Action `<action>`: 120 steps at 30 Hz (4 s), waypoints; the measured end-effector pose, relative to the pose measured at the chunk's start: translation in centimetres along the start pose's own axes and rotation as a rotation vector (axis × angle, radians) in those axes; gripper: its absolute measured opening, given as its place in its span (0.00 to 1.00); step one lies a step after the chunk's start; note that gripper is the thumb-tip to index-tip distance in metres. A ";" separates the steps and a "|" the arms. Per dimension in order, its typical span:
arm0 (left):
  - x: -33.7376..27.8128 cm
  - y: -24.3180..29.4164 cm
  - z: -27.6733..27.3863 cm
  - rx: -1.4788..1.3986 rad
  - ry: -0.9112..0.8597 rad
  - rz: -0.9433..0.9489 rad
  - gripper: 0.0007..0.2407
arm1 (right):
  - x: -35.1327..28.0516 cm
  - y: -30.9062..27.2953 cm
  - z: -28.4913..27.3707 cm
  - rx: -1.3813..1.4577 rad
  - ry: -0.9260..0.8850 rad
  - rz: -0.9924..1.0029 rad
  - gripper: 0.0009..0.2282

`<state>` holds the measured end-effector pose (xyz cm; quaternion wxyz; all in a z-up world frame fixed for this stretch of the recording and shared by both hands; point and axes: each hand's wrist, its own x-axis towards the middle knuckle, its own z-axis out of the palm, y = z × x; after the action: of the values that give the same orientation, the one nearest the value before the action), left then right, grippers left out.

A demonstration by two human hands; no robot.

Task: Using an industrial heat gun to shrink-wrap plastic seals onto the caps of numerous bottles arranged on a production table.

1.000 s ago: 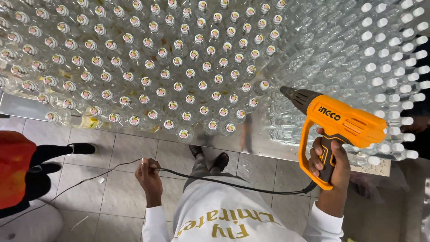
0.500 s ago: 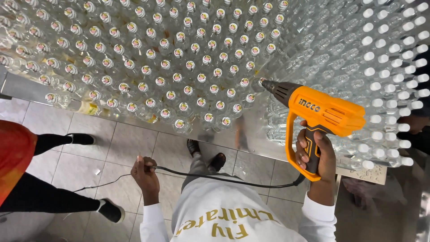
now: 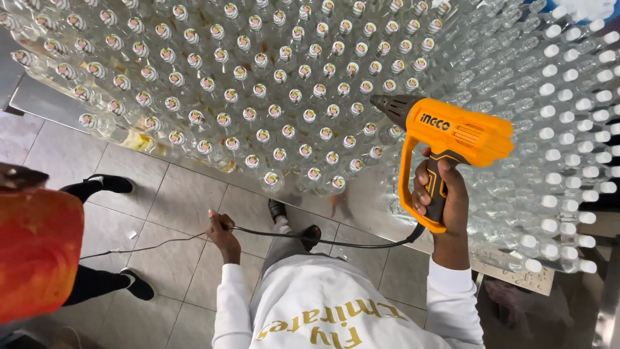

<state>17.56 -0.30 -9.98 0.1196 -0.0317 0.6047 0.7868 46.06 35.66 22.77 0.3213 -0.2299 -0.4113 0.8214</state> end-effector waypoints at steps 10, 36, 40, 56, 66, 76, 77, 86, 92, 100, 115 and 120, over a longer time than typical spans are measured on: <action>4.2 -4.7 -0.1 0.086 0.068 -0.194 0.27 | 3.0 0.3 5.5 -0.014 0.175 -0.022 0.18; 9.5 -4.0 -1.8 -0.021 0.082 -0.261 0.27 | 17.8 1.9 13.8 -0.131 0.233 0.018 0.16; 9.3 -4.1 -1.4 -0.045 0.084 -0.264 0.27 | 19.4 1.6 14.5 -0.140 0.198 0.069 0.17; 8.5 2.8 -0.3 -0.063 0.026 -0.135 0.25 | 25.5 -0.3 15.5 -0.076 0.270 0.048 0.14; 9.9 10.6 -0.8 -0.112 -0.099 -0.032 0.23 | 28.7 -2.9 15.4 -0.166 0.164 0.143 0.15; 9.7 18.8 0.4 -0.112 -0.439 -0.033 0.20 | 36.1 -3.3 14.3 -0.262 -0.021 0.126 0.13; 8.9 19.3 0.3 -0.112 -0.430 -0.031 0.20 | 36.6 -3.1 14.1 -0.263 -0.028 0.131 0.13; 7.1 24.1 1.0 -0.222 -0.485 0.048 0.13 | 41.3 -1.7 15.5 -0.311 -0.060 0.165 0.11; 12.2 28.0 2.2 -0.269 -0.614 0.124 0.08 | 43.5 -1.4 17.9 -0.332 -0.020 0.158 0.11; 20.6 33.3 2.4 -0.290 -0.821 -0.020 0.10 | 47.6 0.7 20.4 -0.318 0.043 0.134 0.13; 23.8 31.7 4.3 -0.506 -0.876 -0.315 0.10 | 53.9 1.7 23.3 -0.366 0.265 0.057 0.12; 24.3 31.1 4.6 -0.567 -0.893 -0.338 0.10 | 55.4 1.9 23.0 -0.390 0.241 0.042 0.13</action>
<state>-12.65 0.31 15.89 0.4756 0.1771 0.2464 0.8257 -7.44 62.39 27.70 0.3004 -0.3926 -0.5160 0.6996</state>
